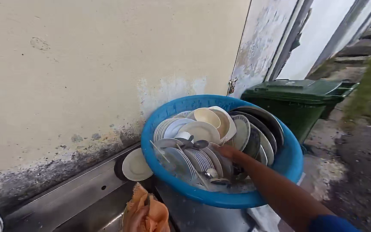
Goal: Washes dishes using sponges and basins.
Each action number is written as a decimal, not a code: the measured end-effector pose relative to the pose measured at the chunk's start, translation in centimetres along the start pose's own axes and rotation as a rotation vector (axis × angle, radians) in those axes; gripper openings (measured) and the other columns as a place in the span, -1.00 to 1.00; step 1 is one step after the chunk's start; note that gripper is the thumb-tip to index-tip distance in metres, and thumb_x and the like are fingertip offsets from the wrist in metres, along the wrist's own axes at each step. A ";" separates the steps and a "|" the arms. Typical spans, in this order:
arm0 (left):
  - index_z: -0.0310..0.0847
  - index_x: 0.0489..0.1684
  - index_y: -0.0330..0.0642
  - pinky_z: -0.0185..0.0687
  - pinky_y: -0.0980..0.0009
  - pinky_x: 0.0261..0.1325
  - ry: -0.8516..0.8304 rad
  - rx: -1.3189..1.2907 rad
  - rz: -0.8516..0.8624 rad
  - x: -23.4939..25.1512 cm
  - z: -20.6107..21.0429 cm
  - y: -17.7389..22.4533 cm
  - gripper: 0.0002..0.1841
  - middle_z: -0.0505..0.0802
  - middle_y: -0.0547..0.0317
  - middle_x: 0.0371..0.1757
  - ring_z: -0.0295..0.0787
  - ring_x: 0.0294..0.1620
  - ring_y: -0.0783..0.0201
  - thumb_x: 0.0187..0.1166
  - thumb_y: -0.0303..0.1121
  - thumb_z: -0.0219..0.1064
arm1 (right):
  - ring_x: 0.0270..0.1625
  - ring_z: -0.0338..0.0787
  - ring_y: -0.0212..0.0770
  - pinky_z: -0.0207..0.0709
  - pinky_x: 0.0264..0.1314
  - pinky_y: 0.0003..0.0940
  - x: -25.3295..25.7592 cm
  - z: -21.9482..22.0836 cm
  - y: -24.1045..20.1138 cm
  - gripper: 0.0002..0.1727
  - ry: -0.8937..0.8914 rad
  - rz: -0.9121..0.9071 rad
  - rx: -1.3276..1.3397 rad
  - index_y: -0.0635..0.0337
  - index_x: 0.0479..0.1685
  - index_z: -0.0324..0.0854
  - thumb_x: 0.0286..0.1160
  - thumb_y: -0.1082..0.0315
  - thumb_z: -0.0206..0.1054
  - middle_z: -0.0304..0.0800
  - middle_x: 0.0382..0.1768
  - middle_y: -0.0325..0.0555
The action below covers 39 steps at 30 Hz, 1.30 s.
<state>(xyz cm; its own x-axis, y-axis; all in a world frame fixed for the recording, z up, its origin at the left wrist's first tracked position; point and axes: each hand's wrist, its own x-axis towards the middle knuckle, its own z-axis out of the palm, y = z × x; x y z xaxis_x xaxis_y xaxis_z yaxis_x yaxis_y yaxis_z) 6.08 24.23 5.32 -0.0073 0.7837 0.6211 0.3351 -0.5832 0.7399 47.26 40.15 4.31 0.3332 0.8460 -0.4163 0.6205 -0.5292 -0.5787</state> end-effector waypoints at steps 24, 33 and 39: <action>0.66 0.49 0.15 -0.08 -0.30 0.80 -0.591 0.574 -0.121 11.1 8.1 -0.4 -0.51 0.40 0.14 0.79 0.03 0.86 -0.14 0.80 0.04 -0.03 | 0.38 0.71 0.06 0.52 0.47 0.12 -6.9 6.8 -12.6 -0.58 -0.149 -0.619 0.439 0.25 0.50 0.56 0.87 0.29 0.00 0.71 0.33 0.19; 0.38 0.70 -0.08 -0.03 -0.49 0.65 -0.528 0.586 -0.183 15.3 10.1 -2.5 -0.46 0.24 -0.12 0.83 -0.05 0.82 -0.39 0.75 -0.15 0.10 | 0.29 0.71 0.15 0.56 0.27 0.26 -8.0 10.1 -16.2 -0.21 -0.243 -0.419 0.624 0.17 0.54 0.47 0.73 -0.35 -0.04 0.70 0.28 0.24; 0.66 0.47 0.21 0.26 -0.36 0.54 -0.527 0.731 -0.173 13.2 5.3 -4.1 -0.54 0.50 0.14 0.70 0.25 0.72 -0.21 0.71 0.09 0.15 | 0.02 0.77 0.07 0.63 0.01 0.15 -6.4 7.4 -15.1 -0.64 -0.239 -0.421 0.373 0.13 0.33 0.59 0.83 0.10 0.16 0.76 0.06 0.15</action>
<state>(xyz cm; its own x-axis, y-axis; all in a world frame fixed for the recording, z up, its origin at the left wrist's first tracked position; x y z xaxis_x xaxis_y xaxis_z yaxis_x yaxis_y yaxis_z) 9.60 38.10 9.15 0.2576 0.9482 0.1858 0.8833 -0.3090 0.3525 30.49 42.20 10.47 -0.0818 0.9723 -0.2192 0.3599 -0.1763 -0.9162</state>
